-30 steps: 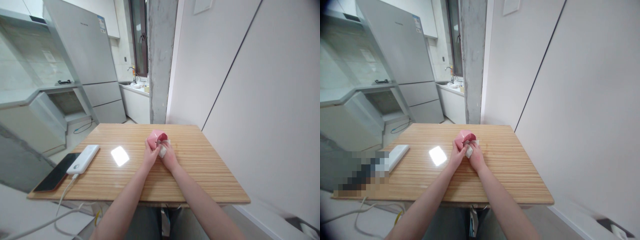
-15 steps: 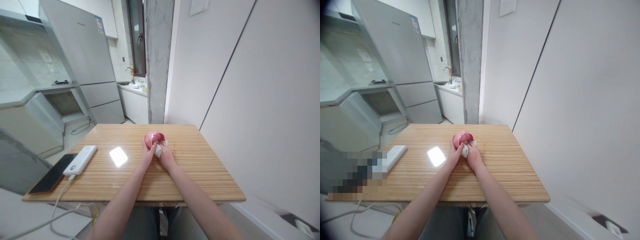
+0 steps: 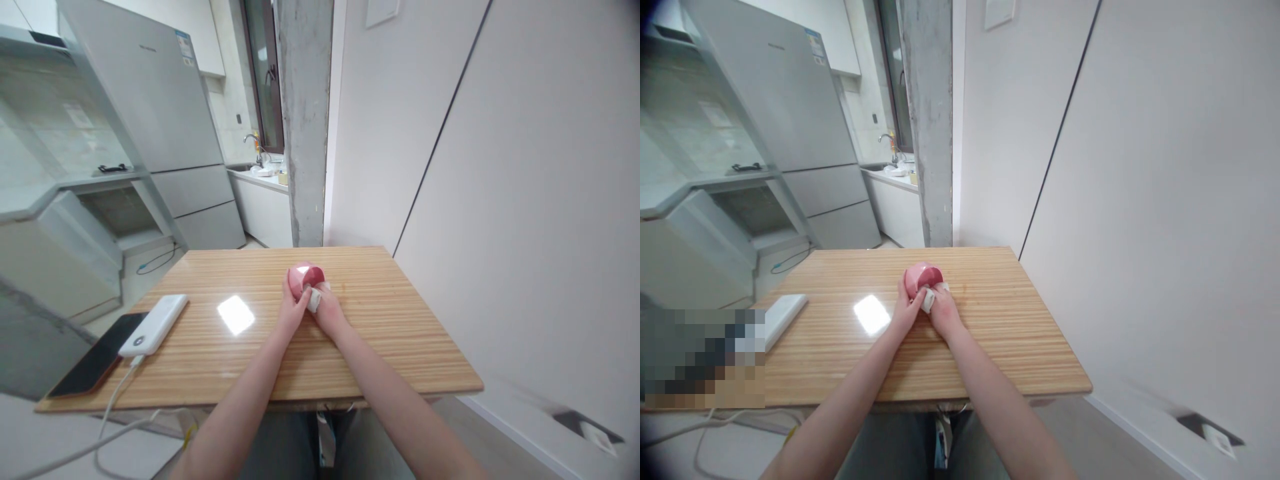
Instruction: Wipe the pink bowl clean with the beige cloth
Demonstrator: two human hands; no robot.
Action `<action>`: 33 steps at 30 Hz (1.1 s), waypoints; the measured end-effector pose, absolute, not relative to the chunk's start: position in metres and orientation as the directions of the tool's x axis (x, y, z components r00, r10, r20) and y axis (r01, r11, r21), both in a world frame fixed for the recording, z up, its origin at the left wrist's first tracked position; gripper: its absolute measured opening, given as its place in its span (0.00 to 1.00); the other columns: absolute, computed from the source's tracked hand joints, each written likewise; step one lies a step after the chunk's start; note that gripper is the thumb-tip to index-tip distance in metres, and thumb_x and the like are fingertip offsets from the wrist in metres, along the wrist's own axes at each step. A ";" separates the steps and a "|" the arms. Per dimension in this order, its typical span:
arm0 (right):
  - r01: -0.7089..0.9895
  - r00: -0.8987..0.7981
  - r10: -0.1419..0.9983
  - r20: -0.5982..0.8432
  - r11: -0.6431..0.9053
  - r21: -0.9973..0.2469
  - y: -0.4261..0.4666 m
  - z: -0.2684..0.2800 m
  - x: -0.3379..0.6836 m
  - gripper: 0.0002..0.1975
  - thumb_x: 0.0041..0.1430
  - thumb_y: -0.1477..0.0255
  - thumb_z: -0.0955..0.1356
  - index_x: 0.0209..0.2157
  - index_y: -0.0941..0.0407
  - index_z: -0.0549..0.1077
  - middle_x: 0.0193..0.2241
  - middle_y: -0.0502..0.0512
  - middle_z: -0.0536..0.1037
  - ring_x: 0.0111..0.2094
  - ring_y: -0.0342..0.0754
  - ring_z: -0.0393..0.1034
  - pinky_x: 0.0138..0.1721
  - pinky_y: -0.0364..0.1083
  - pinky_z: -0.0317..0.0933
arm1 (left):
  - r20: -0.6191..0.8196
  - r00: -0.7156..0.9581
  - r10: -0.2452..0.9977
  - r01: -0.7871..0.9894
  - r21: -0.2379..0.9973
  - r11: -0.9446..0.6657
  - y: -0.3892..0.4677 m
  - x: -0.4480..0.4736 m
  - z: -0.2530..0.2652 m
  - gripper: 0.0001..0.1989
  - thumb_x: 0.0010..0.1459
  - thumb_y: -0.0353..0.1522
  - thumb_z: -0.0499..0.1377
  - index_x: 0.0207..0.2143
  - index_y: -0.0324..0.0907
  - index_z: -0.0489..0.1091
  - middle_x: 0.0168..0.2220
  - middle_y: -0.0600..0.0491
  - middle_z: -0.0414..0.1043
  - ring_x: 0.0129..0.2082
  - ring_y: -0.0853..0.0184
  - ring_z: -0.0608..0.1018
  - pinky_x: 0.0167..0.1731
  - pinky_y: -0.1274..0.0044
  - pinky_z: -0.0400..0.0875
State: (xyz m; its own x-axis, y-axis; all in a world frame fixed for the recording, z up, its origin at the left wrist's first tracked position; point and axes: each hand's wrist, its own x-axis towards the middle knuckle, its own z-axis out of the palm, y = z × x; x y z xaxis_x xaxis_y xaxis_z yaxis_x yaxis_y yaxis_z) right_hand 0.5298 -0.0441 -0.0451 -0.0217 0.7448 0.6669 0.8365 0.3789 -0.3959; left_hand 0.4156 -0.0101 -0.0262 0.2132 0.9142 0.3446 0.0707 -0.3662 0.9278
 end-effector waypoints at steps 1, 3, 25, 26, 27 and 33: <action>0.832 -0.039 0.742 0.670 0.396 -0.389 -0.044 -0.045 0.529 0.08 0.60 0.75 0.63 0.34 0.57 0.73 0.31 0.57 0.74 0.35 0.49 0.66 0.40 0.47 0.64 | 0.351 0.196 0.916 0.114 0.919 -0.377 -0.010 0.414 -0.026 0.37 0.55 0.43 0.57 0.62 0.41 0.46 0.56 0.41 0.63 0.54 0.59 0.70 0.52 0.67 0.65; 0.829 -0.068 0.740 0.670 0.416 -0.375 -0.044 -0.044 0.530 0.07 0.58 0.76 0.64 0.35 0.57 0.73 0.32 0.57 0.74 0.36 0.49 0.67 0.40 0.47 0.64 | 0.367 0.179 0.913 0.196 0.896 -0.399 -0.008 0.408 -0.022 0.35 0.56 0.43 0.55 0.62 0.42 0.47 0.55 0.41 0.64 0.54 0.58 0.70 0.53 0.65 0.63; 0.828 -0.139 0.729 0.670 0.457 -0.326 -0.041 -0.044 0.534 0.12 0.60 0.73 0.64 0.45 0.56 0.72 0.41 0.59 0.75 0.47 0.52 0.65 0.47 0.51 0.62 | 0.398 0.142 0.906 0.202 0.885 -0.420 0.000 0.388 -0.010 0.33 0.51 0.43 0.60 0.57 0.43 0.58 0.46 0.46 0.72 0.45 0.59 0.76 0.45 0.68 0.70; 0.830 -0.109 0.732 0.672 0.439 -0.344 -0.040 -0.046 0.536 0.11 0.60 0.73 0.64 0.44 0.56 0.72 0.41 0.59 0.75 0.46 0.51 0.66 0.47 0.51 0.62 | 0.369 0.154 0.917 0.143 0.910 -0.390 0.000 0.390 -0.010 0.35 0.50 0.43 0.61 0.58 0.43 0.55 0.43 0.47 0.73 0.41 0.60 0.77 0.42 0.69 0.72; 0.827 -0.077 0.733 0.676 0.426 -0.367 -0.040 -0.047 0.537 0.11 0.60 0.74 0.64 0.44 0.56 0.72 0.40 0.59 0.75 0.45 0.51 0.66 0.47 0.51 0.62 | 0.338 0.174 0.925 0.069 0.933 -0.354 0.000 0.393 -0.011 0.39 0.49 0.44 0.61 0.60 0.42 0.52 0.41 0.47 0.73 0.38 0.62 0.78 0.39 0.70 0.73; 0.792 -0.001 0.718 0.696 0.425 -0.438 -0.039 -0.052 0.535 0.13 0.58 0.77 0.63 0.45 0.56 0.71 0.39 0.57 0.74 0.46 0.51 0.64 0.49 0.51 0.60 | 0.349 0.243 0.905 -0.146 0.935 -0.322 -0.008 0.412 -0.015 0.42 0.47 0.40 0.64 0.61 0.44 0.48 0.55 0.43 0.64 0.53 0.60 0.70 0.52 0.70 0.65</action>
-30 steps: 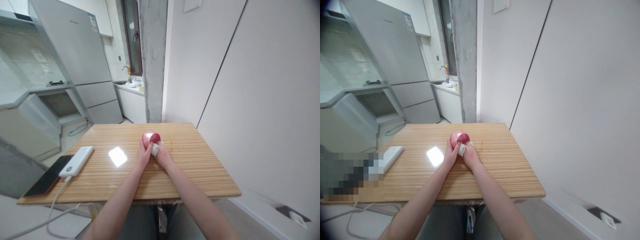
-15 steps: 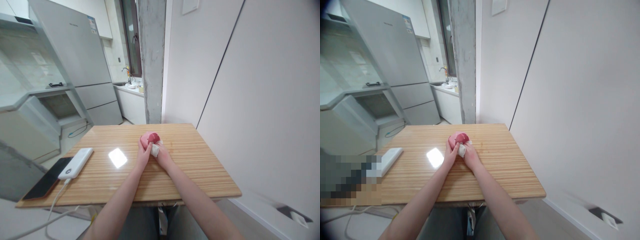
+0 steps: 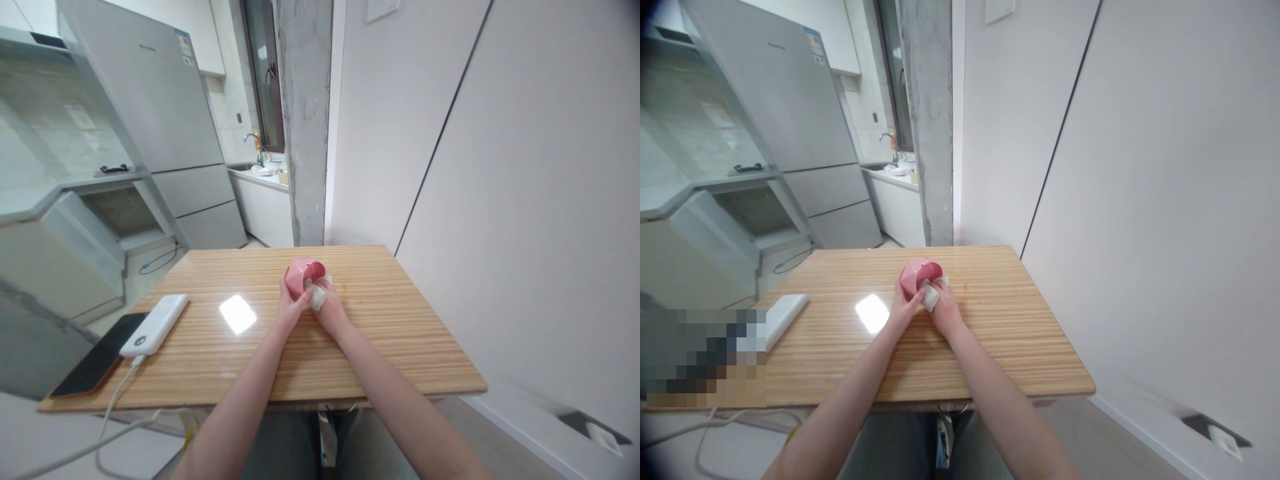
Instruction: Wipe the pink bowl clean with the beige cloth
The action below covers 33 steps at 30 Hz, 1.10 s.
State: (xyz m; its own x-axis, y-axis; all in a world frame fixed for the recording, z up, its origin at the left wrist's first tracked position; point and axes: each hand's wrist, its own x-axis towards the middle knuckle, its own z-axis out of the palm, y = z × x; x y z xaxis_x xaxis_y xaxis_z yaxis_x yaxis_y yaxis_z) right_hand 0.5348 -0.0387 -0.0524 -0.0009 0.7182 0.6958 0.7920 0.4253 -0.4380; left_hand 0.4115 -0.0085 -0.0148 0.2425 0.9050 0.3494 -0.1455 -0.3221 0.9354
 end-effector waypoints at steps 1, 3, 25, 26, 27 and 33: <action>0.787 -0.008 0.718 0.696 0.434 -0.439 -0.039 -0.051 0.534 0.13 0.58 0.77 0.63 0.45 0.56 0.70 0.39 0.57 0.74 0.46 0.51 0.64 0.50 0.51 0.60 | 0.365 0.225 0.903 -0.111 0.931 -0.348 -0.010 0.410 -0.013 0.40 0.48 0.40 0.63 0.60 0.43 0.49 0.56 0.43 0.64 0.54 0.59 0.69 0.53 0.69 0.64; 0.777 -0.035 0.718 0.695 0.457 -0.433 -0.041 -0.047 0.533 0.13 0.58 0.77 0.63 0.46 0.56 0.70 0.39 0.57 0.74 0.45 0.50 0.64 0.49 0.51 0.60 | 0.404 0.181 0.897 -0.015 0.913 -0.409 -0.010 0.404 -0.009 0.35 0.50 0.40 0.62 0.58 0.43 0.52 0.55 0.44 0.64 0.55 0.59 0.68 0.55 0.67 0.62; 0.846 -0.065 0.745 0.664 0.394 -0.360 -0.042 -0.042 0.539 0.13 0.59 0.76 0.64 0.46 0.55 0.70 0.41 0.59 0.74 0.47 0.52 0.63 0.47 0.51 0.58 | 0.265 0.166 0.950 -0.073 0.964 -0.256 0.001 0.403 -0.017 0.36 0.48 0.44 0.62 0.57 0.41 0.55 0.43 0.45 0.73 0.42 0.59 0.77 0.42 0.68 0.72; 0.836 -0.043 0.746 0.665 0.391 -0.384 -0.042 -0.043 0.538 0.13 0.59 0.76 0.64 0.46 0.56 0.71 0.40 0.59 0.74 0.46 0.52 0.64 0.46 0.51 0.59 | 0.262 0.190 0.946 -0.102 0.964 -0.246 -0.001 0.406 -0.018 0.38 0.47 0.43 0.63 0.58 0.41 0.53 0.45 0.44 0.72 0.43 0.59 0.77 0.43 0.68 0.72; 0.825 -0.031 0.745 0.666 0.395 -0.404 -0.042 -0.045 0.537 0.13 0.58 0.77 0.64 0.45 0.56 0.71 0.39 0.58 0.74 0.45 0.51 0.63 0.46 0.50 0.59 | 0.263 0.210 0.942 -0.115 0.963 -0.243 -0.003 0.409 -0.019 0.40 0.46 0.42 0.64 0.58 0.41 0.52 0.46 0.43 0.72 0.45 0.59 0.76 0.44 0.68 0.71; 0.817 -0.077 0.733 0.676 0.435 -0.379 -0.044 -0.042 0.538 0.14 0.58 0.75 0.65 0.46 0.56 0.71 0.40 0.59 0.74 0.47 0.52 0.63 0.48 0.51 0.59 | 0.319 0.151 0.936 -0.062 0.948 -0.313 -0.003 0.408 -0.011 0.32 0.49 0.40 0.63 0.55 0.41 0.59 0.54 0.44 0.66 0.55 0.58 0.69 0.53 0.69 0.64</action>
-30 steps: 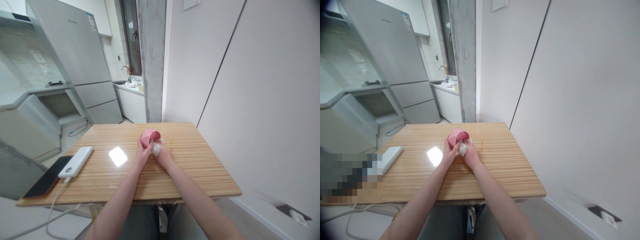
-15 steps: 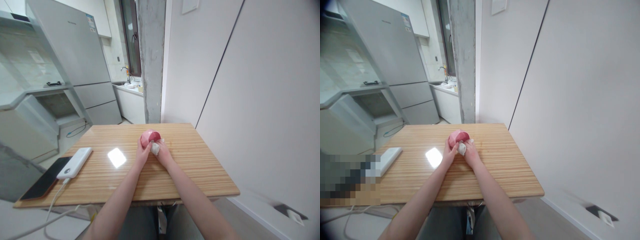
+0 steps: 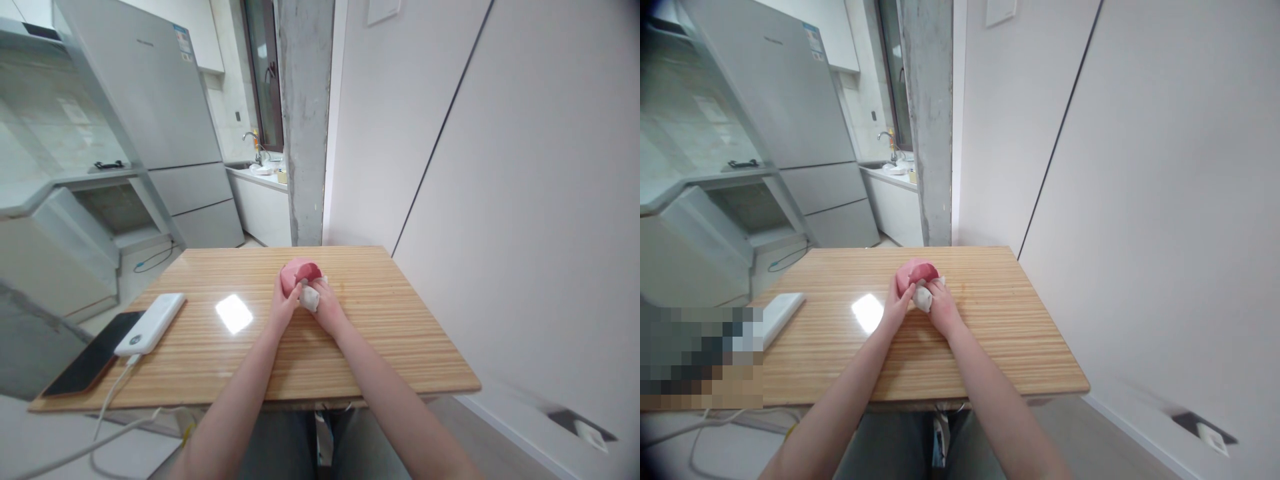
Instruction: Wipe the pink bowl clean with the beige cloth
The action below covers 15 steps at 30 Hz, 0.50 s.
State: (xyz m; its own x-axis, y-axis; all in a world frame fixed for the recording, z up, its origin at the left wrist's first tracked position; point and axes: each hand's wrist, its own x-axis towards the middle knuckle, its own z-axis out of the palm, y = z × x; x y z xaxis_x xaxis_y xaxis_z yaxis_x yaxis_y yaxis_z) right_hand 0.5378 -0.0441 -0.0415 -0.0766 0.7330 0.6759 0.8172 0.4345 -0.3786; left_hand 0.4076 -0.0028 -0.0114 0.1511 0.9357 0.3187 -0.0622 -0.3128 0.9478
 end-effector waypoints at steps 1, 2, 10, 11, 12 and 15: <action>0.830 -0.105 0.734 0.671 0.436 -0.347 -0.045 -0.040 0.538 0.14 0.59 0.75 0.65 0.47 0.55 0.71 0.43 0.59 0.73 0.49 0.52 0.62 0.49 0.52 0.58 | 0.311 0.130 0.941 -0.051 0.950 -0.307 -0.002 0.405 -0.009 0.31 0.49 0.39 0.63 0.55 0.41 0.59 0.55 0.44 0.65 0.55 0.58 0.69 0.53 0.69 0.65; 0.843 -0.129 0.736 0.664 0.434 -0.317 -0.045 -0.039 0.538 0.15 0.59 0.75 0.65 0.48 0.55 0.70 0.45 0.60 0.73 0.50 0.52 0.61 0.50 0.53 0.57 | 0.294 0.112 0.949 -0.043 0.956 -0.291 -0.001 0.403 -0.007 0.32 0.49 0.40 0.63 0.55 0.41 0.59 0.55 0.43 0.65 0.55 0.57 0.69 0.51 0.69 0.67; 0.805 -0.095 0.727 0.680 0.458 -0.377 -0.042 -0.044 0.538 0.12 0.57 0.78 0.64 0.43 0.59 0.72 0.38 0.59 0.74 0.45 0.52 0.63 0.50 0.51 0.60 | 0.224 0.284 0.932 -0.251 0.956 -0.153 0.001 0.411 -0.024 0.48 0.46 0.42 0.65 0.63 0.44 0.43 0.56 0.40 0.64 0.53 0.58 0.71 0.50 0.68 0.68; 0.795 -0.092 0.725 0.683 0.466 -0.388 -0.041 -0.045 0.538 0.11 0.57 0.78 0.64 0.43 0.58 0.72 0.38 0.59 0.73 0.45 0.51 0.63 0.50 0.52 0.60 | 0.223 0.305 0.926 -0.248 0.957 -0.149 0.001 0.412 -0.025 0.49 0.45 0.42 0.65 0.63 0.44 0.41 0.57 0.40 0.62 0.55 0.59 0.70 0.52 0.68 0.66; 0.787 -0.088 0.725 0.683 0.471 -0.399 -0.041 -0.046 0.538 0.11 0.58 0.77 0.64 0.43 0.58 0.72 0.38 0.59 0.73 0.45 0.51 0.63 0.50 0.52 0.60 | 0.223 0.318 0.921 -0.233 0.960 -0.152 0.000 0.412 -0.025 0.51 0.44 0.41 0.66 0.64 0.45 0.40 0.58 0.40 0.61 0.56 0.59 0.68 0.54 0.68 0.64; 0.775 -0.081 0.730 0.679 0.474 -0.417 -0.042 -0.045 0.538 0.11 0.59 0.75 0.64 0.44 0.57 0.71 0.38 0.58 0.73 0.44 0.51 0.64 0.49 0.52 0.61 | 0.246 0.307 0.920 -0.193 0.962 -0.193 -0.001 0.409 -0.020 0.50 0.42 0.39 0.67 0.63 0.44 0.43 0.58 0.41 0.61 0.57 0.60 0.67 0.57 0.69 0.60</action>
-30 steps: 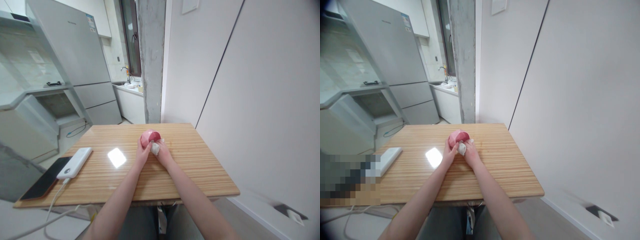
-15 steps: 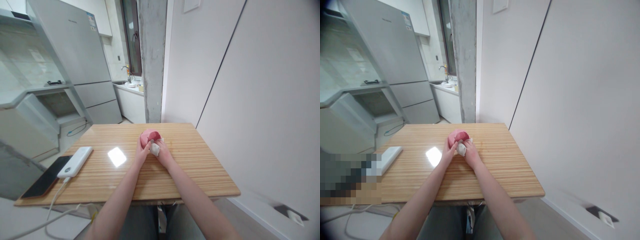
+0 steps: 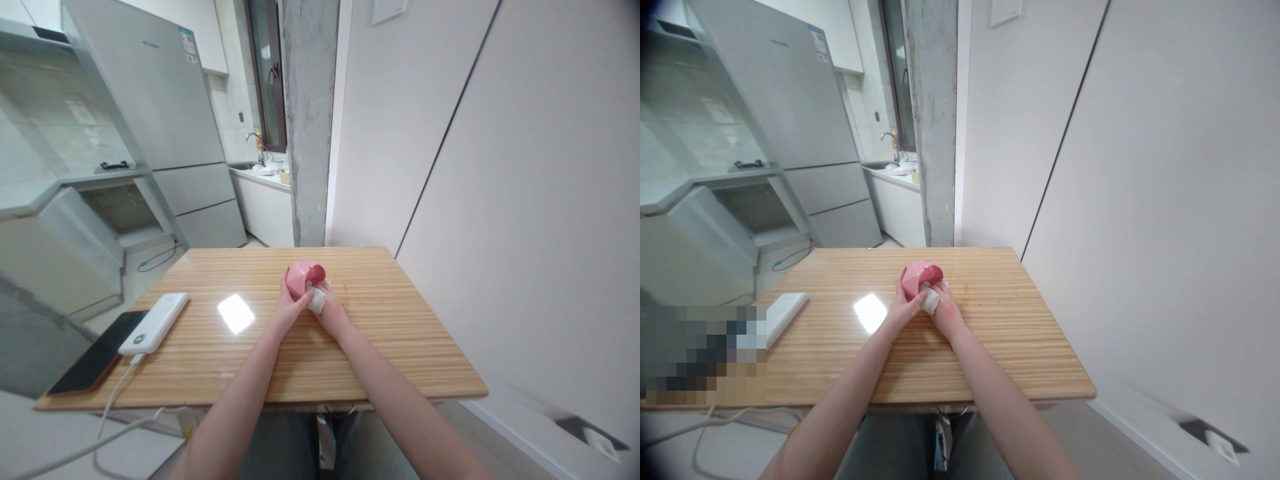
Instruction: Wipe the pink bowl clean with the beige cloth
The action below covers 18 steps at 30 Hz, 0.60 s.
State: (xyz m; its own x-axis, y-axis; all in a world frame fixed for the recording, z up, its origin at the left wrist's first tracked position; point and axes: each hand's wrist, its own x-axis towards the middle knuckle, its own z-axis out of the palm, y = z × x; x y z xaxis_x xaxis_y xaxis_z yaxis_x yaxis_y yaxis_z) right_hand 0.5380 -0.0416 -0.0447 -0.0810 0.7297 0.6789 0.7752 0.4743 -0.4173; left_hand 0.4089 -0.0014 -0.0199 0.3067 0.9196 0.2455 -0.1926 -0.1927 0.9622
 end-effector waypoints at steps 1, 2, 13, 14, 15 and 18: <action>0.778 -0.077 0.729 0.680 0.471 -0.416 -0.042 -0.043 0.538 0.12 0.59 0.75 0.64 0.44 0.57 0.71 0.38 0.58 0.73 0.44 0.51 0.64 0.49 0.52 0.61 | 0.252 0.294 0.922 -0.199 0.960 -0.199 -0.001 0.408 -0.017 0.49 0.43 0.39 0.67 0.63 0.43 0.45 0.58 0.41 0.61 0.57 0.60 0.67 0.57 0.69 0.61; 0.784 -0.071 0.725 0.685 0.465 -0.411 -0.043 -0.041 0.538 0.12 0.58 0.75 0.64 0.45 0.56 0.71 0.39 0.58 0.73 0.44 0.51 0.64 0.49 0.52 0.61 | 0.254 0.276 0.927 -0.213 0.957 -0.199 -0.001 0.407 -0.015 0.47 0.43 0.40 0.66 0.62 0.42 0.47 0.57 0.40 0.62 0.55 0.59 0.69 0.56 0.69 0.63; 0.854 -0.014 0.740 0.673 0.359 -0.377 -0.049 -0.040 0.538 0.08 0.58 0.76 0.63 0.38 0.57 0.72 0.35 0.58 0.73 0.41 0.52 0.63 0.44 0.51 0.59 | 0.203 0.362 0.910 -0.234 0.965 -0.122 -0.002 0.412 -0.019 0.54 0.40 0.45 0.68 0.63 0.42 0.43 0.56 0.37 0.63 0.51 0.56 0.72 0.46 0.69 0.71; 0.855 -0.005 0.741 0.671 0.351 -0.381 -0.048 -0.041 0.538 0.08 0.59 0.76 0.63 0.38 0.57 0.72 0.34 0.58 0.73 0.40 0.52 0.63 0.43 0.51 0.59 | 0.206 0.358 0.911 -0.221 0.966 -0.132 -0.003 0.413 -0.020 0.53 0.40 0.43 0.68 0.63 0.42 0.44 0.58 0.38 0.62 0.53 0.55 0.71 0.48 0.69 0.71; 0.857 -0.001 0.743 0.669 0.345 -0.382 -0.048 -0.041 0.538 0.07 0.59 0.76 0.63 0.37 0.57 0.72 0.34 0.58 0.72 0.39 0.52 0.63 0.43 0.51 0.59 | 0.206 0.341 0.917 -0.212 0.967 -0.139 -0.003 0.414 -0.021 0.51 0.41 0.41 0.68 0.63 0.43 0.46 0.58 0.39 0.61 0.54 0.55 0.70 0.49 0.69 0.70; 0.862 -0.010 0.748 0.664 0.343 -0.373 -0.046 -0.040 0.538 0.06 0.58 0.76 0.64 0.37 0.57 0.72 0.34 0.58 0.72 0.38 0.52 0.63 0.42 0.50 0.60 | 0.200 0.273 0.941 -0.227 0.964 -0.139 0.000 0.414 -0.022 0.44 0.45 0.41 0.66 0.62 0.45 0.50 0.60 0.42 0.59 0.56 0.56 0.68 0.52 0.67 0.68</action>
State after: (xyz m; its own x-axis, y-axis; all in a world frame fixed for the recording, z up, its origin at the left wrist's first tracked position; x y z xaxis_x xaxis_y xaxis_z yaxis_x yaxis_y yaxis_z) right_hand 0.5381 -0.0457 -0.0401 -0.0098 0.7476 0.6641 0.8621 0.3428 -0.3731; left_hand 0.4145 0.0000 -0.0223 0.2728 0.9410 0.2001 -0.2274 -0.1390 0.9638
